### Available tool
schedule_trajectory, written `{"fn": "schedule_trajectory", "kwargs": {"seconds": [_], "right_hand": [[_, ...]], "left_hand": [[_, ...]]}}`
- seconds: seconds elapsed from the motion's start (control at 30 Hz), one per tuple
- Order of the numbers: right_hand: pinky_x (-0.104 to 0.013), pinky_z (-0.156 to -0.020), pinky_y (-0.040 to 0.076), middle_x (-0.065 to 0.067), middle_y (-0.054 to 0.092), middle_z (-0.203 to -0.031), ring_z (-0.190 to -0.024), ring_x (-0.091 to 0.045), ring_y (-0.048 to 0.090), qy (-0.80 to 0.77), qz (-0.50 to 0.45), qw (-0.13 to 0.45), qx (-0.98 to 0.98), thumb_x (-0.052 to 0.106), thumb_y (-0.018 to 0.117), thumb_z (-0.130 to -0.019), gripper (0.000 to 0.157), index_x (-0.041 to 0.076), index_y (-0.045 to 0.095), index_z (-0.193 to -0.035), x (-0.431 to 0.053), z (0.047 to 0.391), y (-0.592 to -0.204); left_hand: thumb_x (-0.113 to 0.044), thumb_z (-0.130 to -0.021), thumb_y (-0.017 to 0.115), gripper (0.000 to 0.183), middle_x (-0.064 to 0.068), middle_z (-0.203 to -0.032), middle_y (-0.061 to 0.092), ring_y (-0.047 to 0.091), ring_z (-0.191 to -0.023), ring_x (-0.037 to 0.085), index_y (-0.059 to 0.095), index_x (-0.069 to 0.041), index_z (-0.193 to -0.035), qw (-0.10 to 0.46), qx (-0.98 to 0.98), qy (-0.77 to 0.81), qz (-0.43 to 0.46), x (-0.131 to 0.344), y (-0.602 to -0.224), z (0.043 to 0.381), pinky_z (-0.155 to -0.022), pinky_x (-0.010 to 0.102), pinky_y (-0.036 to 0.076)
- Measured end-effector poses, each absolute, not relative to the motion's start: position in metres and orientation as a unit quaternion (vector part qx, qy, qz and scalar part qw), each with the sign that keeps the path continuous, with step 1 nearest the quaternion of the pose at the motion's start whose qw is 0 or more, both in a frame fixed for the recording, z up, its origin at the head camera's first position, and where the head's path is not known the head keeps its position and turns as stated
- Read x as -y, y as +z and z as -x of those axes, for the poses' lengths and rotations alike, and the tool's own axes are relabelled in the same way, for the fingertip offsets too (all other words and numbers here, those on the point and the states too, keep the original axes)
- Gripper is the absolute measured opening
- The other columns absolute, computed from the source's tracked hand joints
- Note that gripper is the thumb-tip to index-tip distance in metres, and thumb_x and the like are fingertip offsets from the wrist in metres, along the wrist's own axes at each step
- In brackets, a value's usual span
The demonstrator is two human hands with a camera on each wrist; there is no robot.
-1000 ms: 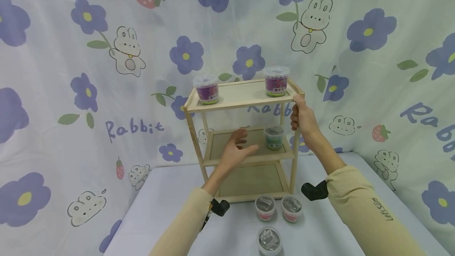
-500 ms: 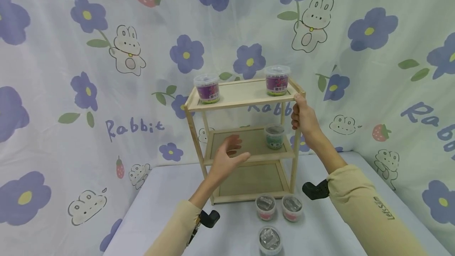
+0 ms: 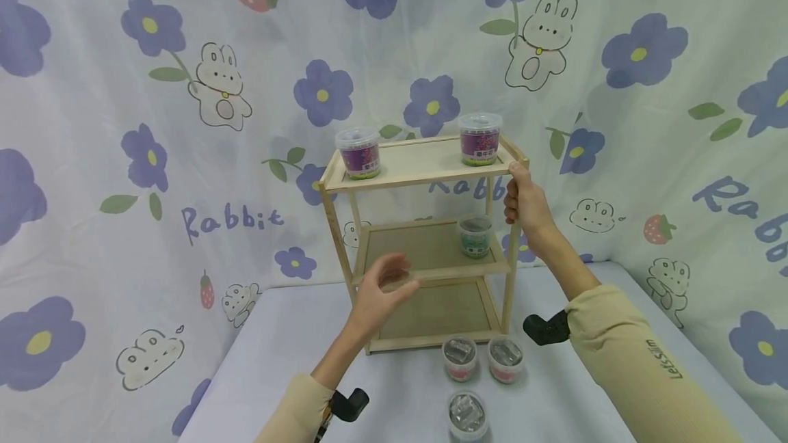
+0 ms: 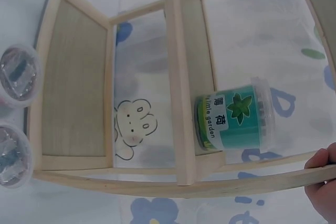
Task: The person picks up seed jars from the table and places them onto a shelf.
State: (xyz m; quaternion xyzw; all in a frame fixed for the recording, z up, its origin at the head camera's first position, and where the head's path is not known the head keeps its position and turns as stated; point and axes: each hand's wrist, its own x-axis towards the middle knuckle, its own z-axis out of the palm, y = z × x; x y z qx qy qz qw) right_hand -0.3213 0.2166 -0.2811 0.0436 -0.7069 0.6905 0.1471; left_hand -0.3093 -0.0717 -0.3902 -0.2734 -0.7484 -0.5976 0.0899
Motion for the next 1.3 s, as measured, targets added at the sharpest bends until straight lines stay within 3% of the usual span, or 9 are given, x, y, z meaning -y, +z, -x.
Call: {"fn": "schedule_trajectory", "kwargs": {"seconds": [0.2, 0.43, 0.67, 1.3], "right_hand": [[-0.032, -0.061, 0.028, 0.008, 0.026, -0.057, -0.055, -0.011, 0.025, 0.691, -0.047, 0.151, 0.705, 0.060, 0.035, -0.099, 0.053, 0.018, 0.029, -0.068, -0.216, 0.321, -0.282], [-0.032, -0.060, 0.028, 0.008, 0.025, -0.057, -0.055, -0.011, 0.025, 0.692, -0.047, 0.150, 0.705, 0.060, 0.035, -0.099, 0.052, 0.019, 0.029, -0.067, -0.217, 0.320, -0.282], [-0.032, -0.060, 0.028, 0.008, 0.025, -0.056, -0.054, -0.011, 0.025, 0.693, -0.051, 0.151, 0.703, 0.059, 0.035, -0.100, 0.052, 0.019, 0.029, -0.067, -0.217, 0.320, -0.282], [-0.032, -0.061, 0.028, 0.008, 0.025, -0.057, -0.055, -0.011, 0.025, 0.689, -0.050, 0.152, 0.707, 0.060, 0.034, -0.099, 0.053, 0.017, 0.028, -0.069, -0.216, 0.320, -0.281]], "left_hand": [[-0.012, -0.087, 0.075, 0.054, 0.018, -0.124, 0.062, 0.059, -0.111, 0.034, 0.052, 0.000, -0.134, 0.094, 0.755, -0.586, 0.279, 0.079, -0.400, 0.301, -0.100, 0.050, 0.045], [-0.017, -0.086, 0.077, 0.048, 0.004, -0.120, 0.065, 0.061, -0.109, 0.026, 0.058, -0.010, -0.130, 0.092, 0.775, -0.573, 0.251, 0.083, -0.420, 0.292, -0.097, 0.043, 0.048], [-0.017, -0.085, 0.077, 0.043, 0.001, -0.116, 0.065, 0.062, -0.107, 0.024, 0.061, -0.013, -0.125, 0.082, 0.780, -0.571, 0.245, 0.082, -0.443, 0.285, -0.096, 0.043, 0.049], [-0.024, -0.085, 0.076, 0.050, 0.010, -0.124, 0.060, 0.056, -0.115, 0.028, 0.056, -0.011, -0.129, -0.025, 0.786, -0.574, 0.228, 0.072, -0.495, 0.258, -0.102, 0.042, 0.044]]}}
